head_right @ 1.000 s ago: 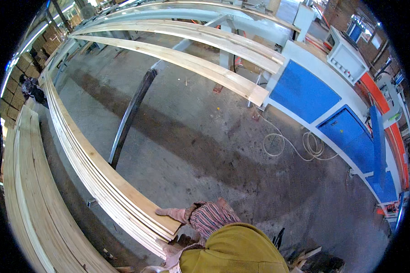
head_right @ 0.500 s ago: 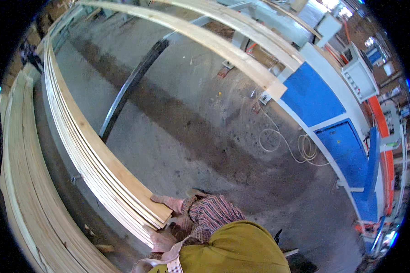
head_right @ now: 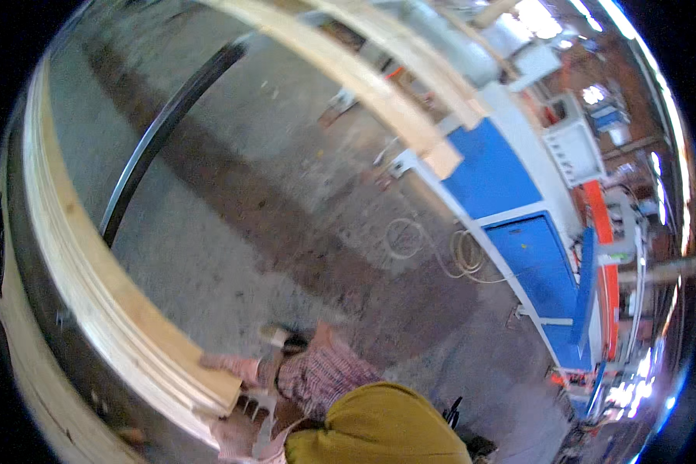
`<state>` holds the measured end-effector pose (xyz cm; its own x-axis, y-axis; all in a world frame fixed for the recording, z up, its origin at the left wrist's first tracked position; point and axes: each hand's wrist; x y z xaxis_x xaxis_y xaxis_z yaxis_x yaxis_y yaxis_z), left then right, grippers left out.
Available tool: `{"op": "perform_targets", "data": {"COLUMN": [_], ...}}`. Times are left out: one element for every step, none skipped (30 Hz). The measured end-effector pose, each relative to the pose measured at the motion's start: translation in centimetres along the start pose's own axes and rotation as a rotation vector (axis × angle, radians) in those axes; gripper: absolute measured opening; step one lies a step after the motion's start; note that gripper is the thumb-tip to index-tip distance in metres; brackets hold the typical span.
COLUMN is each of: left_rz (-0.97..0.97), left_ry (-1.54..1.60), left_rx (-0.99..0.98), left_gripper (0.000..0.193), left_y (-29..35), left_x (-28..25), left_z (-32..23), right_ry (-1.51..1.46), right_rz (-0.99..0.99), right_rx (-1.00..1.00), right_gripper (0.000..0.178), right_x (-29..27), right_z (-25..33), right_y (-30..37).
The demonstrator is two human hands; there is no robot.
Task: The person picks up long wooden planks from a conveyor belt and stacks them onto a pile in a workshop. The person also briefly handles a dust extraction hose and a blue plastic board during the process.
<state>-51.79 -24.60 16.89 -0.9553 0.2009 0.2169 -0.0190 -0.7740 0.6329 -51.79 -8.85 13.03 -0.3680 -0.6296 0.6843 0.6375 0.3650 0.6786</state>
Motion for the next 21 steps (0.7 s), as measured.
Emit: {"op": "perform_targets", "data": {"left_rz": [0.111, 0.231, 0.32, 0.412, 0.503, 0.527, 0.563, 0.432, 0.336, 0.284, 0.263, 0.276, 0.289, 0.3, 0.322, 0.339, 0.354, 0.37, 0.386, -0.013, -0.108], "left_ry": [-0.013, -0.054, -0.084, -0.107, -0.128, 0.318, 0.786, 1.675, 2.003, 2.403, 2.76, 2.972, 3.152, 3.29, 3.364, 3.346, 3.249, 3.36, 3.472, 3.623, 3.536], "left_rx": [-0.139, -0.263, -0.375, -0.473, -0.571, -0.533, -0.545, -0.31, -0.272, -0.245, -0.191, -0.489, -0.827, -1.209, -1.663, -2.177, -2.681, -2.615, -2.543, -2.56, -2.682], "left_gripper": [0.111, 0.11, 0.109, 0.108, 0.107, 0.1, 0.093, 0.081, 0.078, 0.076, 0.074, 0.074, 0.074, 0.075, 0.075, 0.075, 0.075, 0.076, 0.078, 0.08, 0.083], "left_y": [-1.1, -1.8, -1.8, -1.5, -1.2, -0.6, -0.2, 0.1, 0.7, 1.3, 2.2, 2.6, 3.0, 3.5, 4.0, 4.4, 5.0, 3.9, 2.6, -0.1, -0.5], "left_x": [-0.6, -1.7, -2.1, -2.5, -2.8, -2.4, -1.7, 1.1, 2.1, 2.4, 2.7, 2.8, 2.8, 2.7, 2.3, 1.8, 1.7, 3.1, 4.5, 3.0, 2.3], "left_z": [-0.3, -1.1, -1.7, -2.3, -2.9, -2.0, -1.5, 2.5, 3.6, 4.4, 5.1, 4.5, 3.9, 3.3, 2.5, 2.0, 1.8, 3.8, 5.8, 2.1, 2.2], "right_ry": [-0.1, -0.08, -0.106, -0.135, -0.162, -0.166, -0.15, -0.152, -0.137, -0.15, -0.108, -0.086, -0.063, -0.188, -0.19, -0.194, -0.223, -0.234, -0.247, -0.278, -0.288], "right_rz": [0.04, 0.104, 0.128, 0.162, 0.197, 0.103, 0.122, 0.146, 0.171, 0.21, 0.159, 0.103, 0.047, 0.089, 0.139, 0.187, 0.219, 0.243, 0.266, 0.282, 0.296], "right_rx": [0.034, 0.025, 0.001, -0.006, -0.01, 0.061, 0.011, -0.053, -0.101, -0.03, -0.008, -0.006, -0.002, -0.021, -0.008, 0.007, 0.004, 0.026, 0.048, 0.06, 0.093], "right_gripper": [0.074, 0.07, 0.069, 0.068, 0.067, 0.067, 0.067, 0.067, 0.067, 0.066, 0.066, 0.065, 0.065, 0.063, 0.062, 0.062, 0.062, 0.062, 0.062, 0.063, 0.063], "right_x": [-0.2, 1.1, 1.0, 1.0, 1.0, 0.8, 0.8, 0.3, 0.2, -0.8, -1.2, -1.4, -1.7, -1.8, -1.9, -2.3, -2.6, -2.5, -2.2, -1.6, -1.3], "right_z": [-0.9, 1.1, 1.7, 1.7, 1.6, 0.6, 1.3, 3.0, 3.9, 3.9, 3.7, 3.8, 3.7, 3.2, 3.3, 3.8, 4.0, 4.3, 4.6, 5.0, 5.1], "right_y": [-1.1, 1.8, 2.5, 2.5, 2.4, 1.6, 2.1, 4.1, 5.3, 4.9, 4.5, 4.4, 4.2, 3.6, 3.6, 3.9, 4.7, 4.8, 4.9, 5.7, 5.7]}}
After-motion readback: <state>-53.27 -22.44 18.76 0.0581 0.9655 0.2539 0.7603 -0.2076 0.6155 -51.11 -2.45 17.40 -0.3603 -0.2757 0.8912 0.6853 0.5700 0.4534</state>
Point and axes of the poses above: each hand's wrist, its own y-axis away from the middle knuckle, its own x-axis out of the palm, z = x × y, and after that the axes turned 15 degrees about y, right-handed
